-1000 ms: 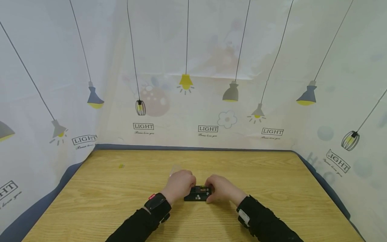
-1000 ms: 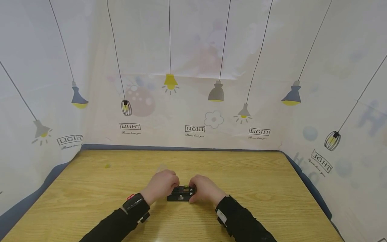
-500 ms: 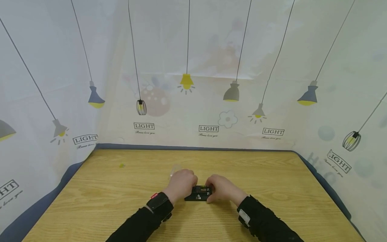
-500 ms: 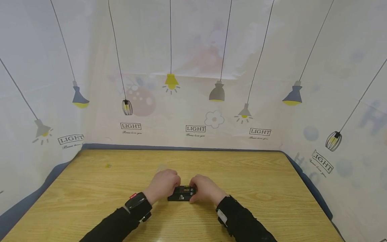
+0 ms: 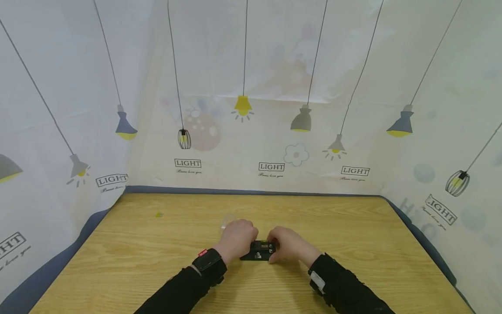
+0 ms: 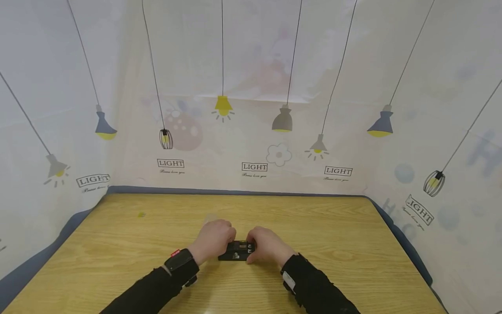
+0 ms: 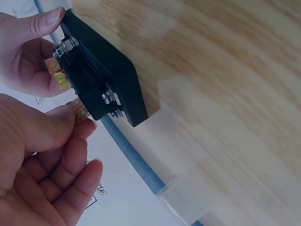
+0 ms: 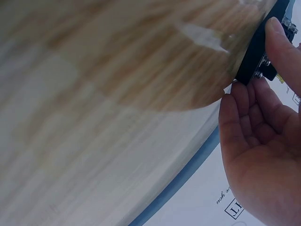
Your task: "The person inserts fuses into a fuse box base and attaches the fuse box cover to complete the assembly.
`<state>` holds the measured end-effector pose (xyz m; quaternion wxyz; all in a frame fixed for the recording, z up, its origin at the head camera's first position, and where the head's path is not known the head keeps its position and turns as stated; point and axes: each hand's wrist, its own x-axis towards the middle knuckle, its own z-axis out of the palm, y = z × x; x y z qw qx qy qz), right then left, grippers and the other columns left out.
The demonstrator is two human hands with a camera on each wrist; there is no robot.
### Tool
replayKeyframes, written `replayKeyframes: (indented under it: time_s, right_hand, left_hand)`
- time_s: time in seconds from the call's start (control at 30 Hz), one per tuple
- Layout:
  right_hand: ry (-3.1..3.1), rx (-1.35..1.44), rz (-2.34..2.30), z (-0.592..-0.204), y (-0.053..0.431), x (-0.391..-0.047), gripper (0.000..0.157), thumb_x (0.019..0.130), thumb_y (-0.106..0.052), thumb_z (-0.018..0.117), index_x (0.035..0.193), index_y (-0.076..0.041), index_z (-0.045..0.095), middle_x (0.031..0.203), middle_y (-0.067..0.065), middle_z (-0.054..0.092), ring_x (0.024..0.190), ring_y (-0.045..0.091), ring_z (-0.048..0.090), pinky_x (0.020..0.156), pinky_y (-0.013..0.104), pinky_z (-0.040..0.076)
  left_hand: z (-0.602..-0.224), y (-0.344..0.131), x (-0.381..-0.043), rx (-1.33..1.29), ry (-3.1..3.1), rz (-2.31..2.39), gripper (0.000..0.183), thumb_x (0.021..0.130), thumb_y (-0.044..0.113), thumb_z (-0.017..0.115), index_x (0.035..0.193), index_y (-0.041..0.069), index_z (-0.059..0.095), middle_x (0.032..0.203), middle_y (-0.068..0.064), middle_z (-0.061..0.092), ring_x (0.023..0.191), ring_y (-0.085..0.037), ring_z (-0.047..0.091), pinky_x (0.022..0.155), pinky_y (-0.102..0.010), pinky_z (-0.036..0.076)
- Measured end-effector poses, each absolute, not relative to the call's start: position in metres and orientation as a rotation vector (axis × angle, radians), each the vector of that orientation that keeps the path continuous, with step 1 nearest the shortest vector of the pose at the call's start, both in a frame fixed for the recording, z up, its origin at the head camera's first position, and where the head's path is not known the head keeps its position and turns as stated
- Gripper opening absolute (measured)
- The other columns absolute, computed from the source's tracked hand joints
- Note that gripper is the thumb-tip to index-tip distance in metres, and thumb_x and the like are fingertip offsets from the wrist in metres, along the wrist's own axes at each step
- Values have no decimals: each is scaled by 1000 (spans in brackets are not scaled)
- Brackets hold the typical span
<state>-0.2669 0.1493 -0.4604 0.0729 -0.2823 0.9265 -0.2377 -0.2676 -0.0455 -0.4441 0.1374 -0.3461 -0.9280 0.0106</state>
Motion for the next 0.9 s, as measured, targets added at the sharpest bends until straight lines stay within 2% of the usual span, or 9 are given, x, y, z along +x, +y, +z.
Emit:
replayKeyframes:
  time_s: [0.9]
  right_hand:
    - [2786, -859, -707, -461, 149, -269, 39, 67, -25, 82, 97, -9, 62, 82, -1, 51, 68, 14, 45, 63, 30, 40]
  left_hand:
    - [-450, -47, -268, -990, -2692, -11, 18, 77, 4, 71, 67, 18, 65, 64, 5, 50, 60, -10, 49, 52, -25, 42]
